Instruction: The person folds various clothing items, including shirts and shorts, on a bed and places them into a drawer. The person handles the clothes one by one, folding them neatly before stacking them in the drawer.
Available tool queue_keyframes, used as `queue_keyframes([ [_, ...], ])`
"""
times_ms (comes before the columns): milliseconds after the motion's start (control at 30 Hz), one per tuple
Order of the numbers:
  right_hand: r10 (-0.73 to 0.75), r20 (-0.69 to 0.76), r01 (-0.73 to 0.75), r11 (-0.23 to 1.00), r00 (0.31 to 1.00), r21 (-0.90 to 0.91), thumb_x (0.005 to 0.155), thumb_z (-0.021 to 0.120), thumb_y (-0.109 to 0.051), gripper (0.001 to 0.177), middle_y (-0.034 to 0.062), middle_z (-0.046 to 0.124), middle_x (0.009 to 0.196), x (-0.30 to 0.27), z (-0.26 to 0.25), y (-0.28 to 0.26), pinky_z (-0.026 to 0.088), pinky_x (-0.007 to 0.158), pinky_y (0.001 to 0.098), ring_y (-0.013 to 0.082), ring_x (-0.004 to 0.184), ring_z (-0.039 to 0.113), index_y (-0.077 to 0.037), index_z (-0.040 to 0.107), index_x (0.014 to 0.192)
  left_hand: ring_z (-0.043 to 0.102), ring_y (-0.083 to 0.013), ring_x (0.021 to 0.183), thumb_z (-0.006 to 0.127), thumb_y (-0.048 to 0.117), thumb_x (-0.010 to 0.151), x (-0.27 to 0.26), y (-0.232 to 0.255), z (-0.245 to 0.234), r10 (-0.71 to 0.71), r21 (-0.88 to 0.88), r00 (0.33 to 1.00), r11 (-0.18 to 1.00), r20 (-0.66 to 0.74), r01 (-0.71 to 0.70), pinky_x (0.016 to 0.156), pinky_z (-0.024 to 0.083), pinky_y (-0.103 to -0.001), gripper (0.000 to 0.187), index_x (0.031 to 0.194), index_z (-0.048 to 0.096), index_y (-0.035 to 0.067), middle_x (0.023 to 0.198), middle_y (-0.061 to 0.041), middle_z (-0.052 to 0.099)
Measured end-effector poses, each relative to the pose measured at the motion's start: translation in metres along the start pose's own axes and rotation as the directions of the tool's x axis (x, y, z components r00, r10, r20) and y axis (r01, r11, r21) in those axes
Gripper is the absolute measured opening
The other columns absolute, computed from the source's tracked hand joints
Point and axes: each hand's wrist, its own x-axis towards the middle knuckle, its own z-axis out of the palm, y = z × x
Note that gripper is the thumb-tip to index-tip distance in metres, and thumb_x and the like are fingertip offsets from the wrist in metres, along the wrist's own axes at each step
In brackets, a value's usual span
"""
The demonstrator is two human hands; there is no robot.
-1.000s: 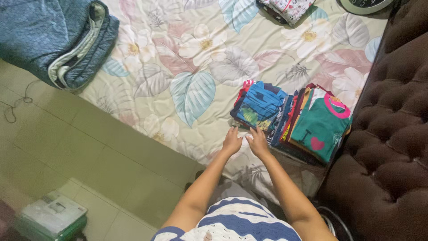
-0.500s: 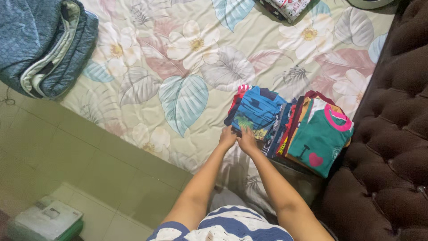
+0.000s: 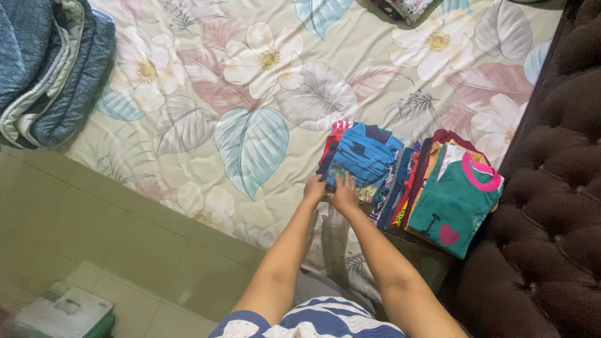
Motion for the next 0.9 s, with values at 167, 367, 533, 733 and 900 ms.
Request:
queue_keyframes([
  [167, -0.022, -0.192, 0.035, 0.997, 0.981, 0.064, 0.086, 0.077, -0.03, 0.079, 0.0162, 0.031, 0.157, 0.012, 0.005, 0.005, 0.036, 0.115, 0.049, 0.0376, 0.143, 0.034, -0.011, 0.037, 0.152, 0.064, -0.0317, 0.118, 0.065, 0.014, 0.084, -0.012, 0.016, 0.023, 0.453, -0.031, 0.882, 0.887, -0.129, -0.46, 0.105, 0.048, -0.039, 0.034, 0.116, 0.073, 0.004, 0.123, -0.013, 0.072],
  [367, 0.053, -0.403, 0.098, 0.933, 0.914, 0.345, 0.09, 0.076, -0.024, 0.063, 0.0204, 0.053, 0.137, 0.028, -0.025, 0.032, 0.044, 0.107, 0.045, 0.0355, 0.127, 0.053, 0.001, 0.049, 0.141, 0.058, -0.0276, 0.131, 0.062, 0.012, 0.09, -0.019, 0.031, 0.033, 0.462, -0.442, 0.887, 0.797, 0.006, -0.412, 0.112, 0.044, -0.036, 0.048, 0.138, 0.06, 0.005, 0.139, -0.013, 0.063],
  [533, 0.156, -0.405, 0.235, 0.608, 0.901, 0.758, 0.091, 0.074, -0.018, 0.049, 0.0198, 0.069, 0.121, 0.029, -0.084, 0.055, 0.05, 0.098, 0.0407, 0.0306, 0.111, 0.066, 0.008, 0.059, 0.131, 0.048, -0.027, 0.14, 0.061, 0.042, 0.092, -0.028, 0.032, 0.022, 0.047, -0.616, 0.984, 0.785, 0.172, 0.07, 0.11, 0.042, -0.048, 0.069, 0.153, 0.045, 0.014, 0.153, -0.01, 0.049],
  [733, 0.006, -0.266, 0.264, -0.137, 0.964, 0.955, 0.094, 0.067, -0.005, 0.031, 0.0096, 0.071, 0.113, -0.018, -0.169, 0.04, 0.055, 0.091, 0.0423, 0.0242, 0.098, 0.069, 0.002, 0.066, 0.124, 0.041, -0.0314, 0.141, 0.054, 0.08, 0.083, -0.033, 0.043, 0.031, -0.154, -0.651, 0.835, 0.558, 0.528, 0.515, 0.1, 0.042, -0.069, 0.101, 0.159, 0.032, 0.017, 0.16, -0.01, 0.038],
  [900, -0.101, -0.199, 0.143, -0.401, 0.975, 0.905, 0.091, 0.063, -0.002, 0.028, 0.0137, 0.072, 0.106, -0.05, -0.177, 0.028, 0.059, 0.091, 0.0541, 0.0347, 0.096, 0.072, 0.003, 0.066, 0.119, 0.06, -0.03, 0.123, 0.074, 0.053, 0.076, -0.024, 0.046, 0.023, -0.007, -0.89, 0.906, 0.184, 0.423, 0.417, 0.1, 0.051, -0.057, 0.079, 0.145, 0.053, 0.019, 0.139, -0.008, 0.06],
])
